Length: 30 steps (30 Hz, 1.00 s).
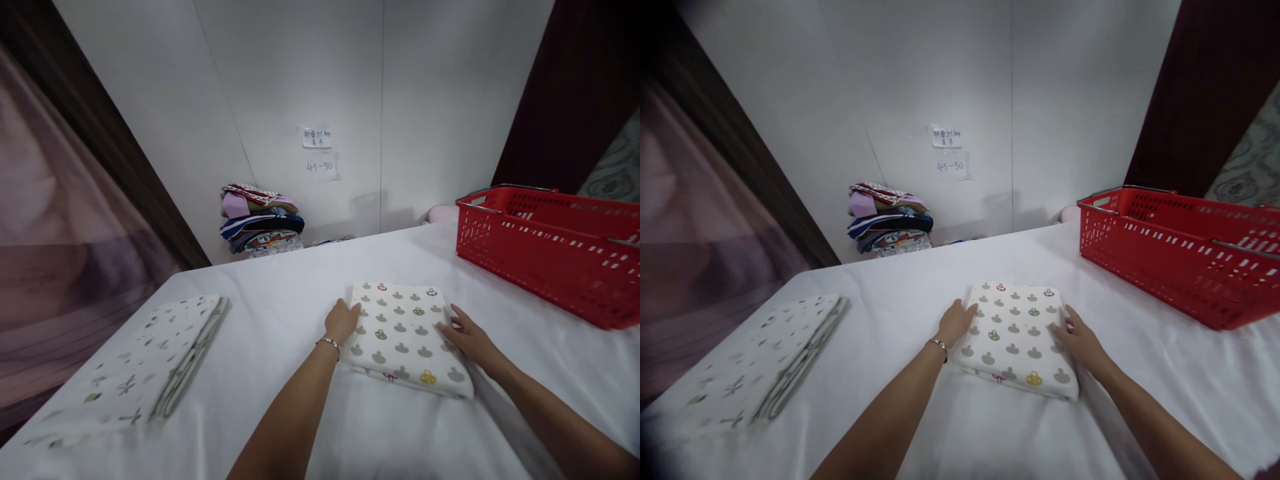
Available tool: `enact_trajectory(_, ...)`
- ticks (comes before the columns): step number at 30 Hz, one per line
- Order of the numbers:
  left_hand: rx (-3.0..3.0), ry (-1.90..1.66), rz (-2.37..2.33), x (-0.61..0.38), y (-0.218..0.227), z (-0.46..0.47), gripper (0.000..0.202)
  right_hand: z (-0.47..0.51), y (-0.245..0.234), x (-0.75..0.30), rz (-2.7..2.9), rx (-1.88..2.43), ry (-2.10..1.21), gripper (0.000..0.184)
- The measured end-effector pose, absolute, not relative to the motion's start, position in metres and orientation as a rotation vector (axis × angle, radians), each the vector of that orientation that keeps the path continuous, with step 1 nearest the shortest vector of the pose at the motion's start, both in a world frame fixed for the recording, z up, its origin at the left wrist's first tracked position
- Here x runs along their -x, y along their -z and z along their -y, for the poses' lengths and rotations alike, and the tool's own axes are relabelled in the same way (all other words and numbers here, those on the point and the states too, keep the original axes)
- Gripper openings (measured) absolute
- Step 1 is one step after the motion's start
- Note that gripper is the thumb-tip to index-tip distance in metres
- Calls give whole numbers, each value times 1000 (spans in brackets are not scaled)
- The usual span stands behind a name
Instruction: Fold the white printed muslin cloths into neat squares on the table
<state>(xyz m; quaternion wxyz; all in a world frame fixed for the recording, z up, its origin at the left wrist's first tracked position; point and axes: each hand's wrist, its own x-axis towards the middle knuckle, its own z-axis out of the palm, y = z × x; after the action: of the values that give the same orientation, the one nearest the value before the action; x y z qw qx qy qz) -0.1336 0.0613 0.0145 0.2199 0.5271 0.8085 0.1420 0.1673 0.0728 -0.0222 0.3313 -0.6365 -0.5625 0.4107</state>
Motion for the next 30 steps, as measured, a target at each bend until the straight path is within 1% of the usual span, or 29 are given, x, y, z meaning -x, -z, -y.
enact_trajectory(3,-1459,-327,-2224,135,-15,-60,58,-76,22,-163,1415,1678,-1069,91)
enact_trajectory(9,-1399,-386,-2179,136,-17,-56,59,-81,19,-162,1406,1596,-1053,90)
enact_trajectory(12,-1311,-541,-2101,141,-13,-51,58,-85,12,-159,1391,1587,-1045,88)
enact_trajectory(16,-1026,-837,-1902,144,-5,-34,59,-100,-3,-153,1392,1571,-1073,84)
enact_trajectory(20,-755,-1105,-1644,126,2,-8,63,-131,-16,-148,1563,1413,-976,82)
enact_trajectory(22,-669,-1153,-1572,112,5,4,67,-149,-17,-145,1728,1389,-883,75)
enact_trajectory(26,-660,-1135,-1528,99,12,19,79,-168,-12,-134,2074,1514,-679,53)
enact_trajectory(28,-769,-1063,-1583,104,11,21,81,-161,-10,-126,2130,1486,-553,48)
enact_trajectory(30,-999,-993,-1772,113,4,20,78,-143,-9,-115,2188,1378,-433,46)
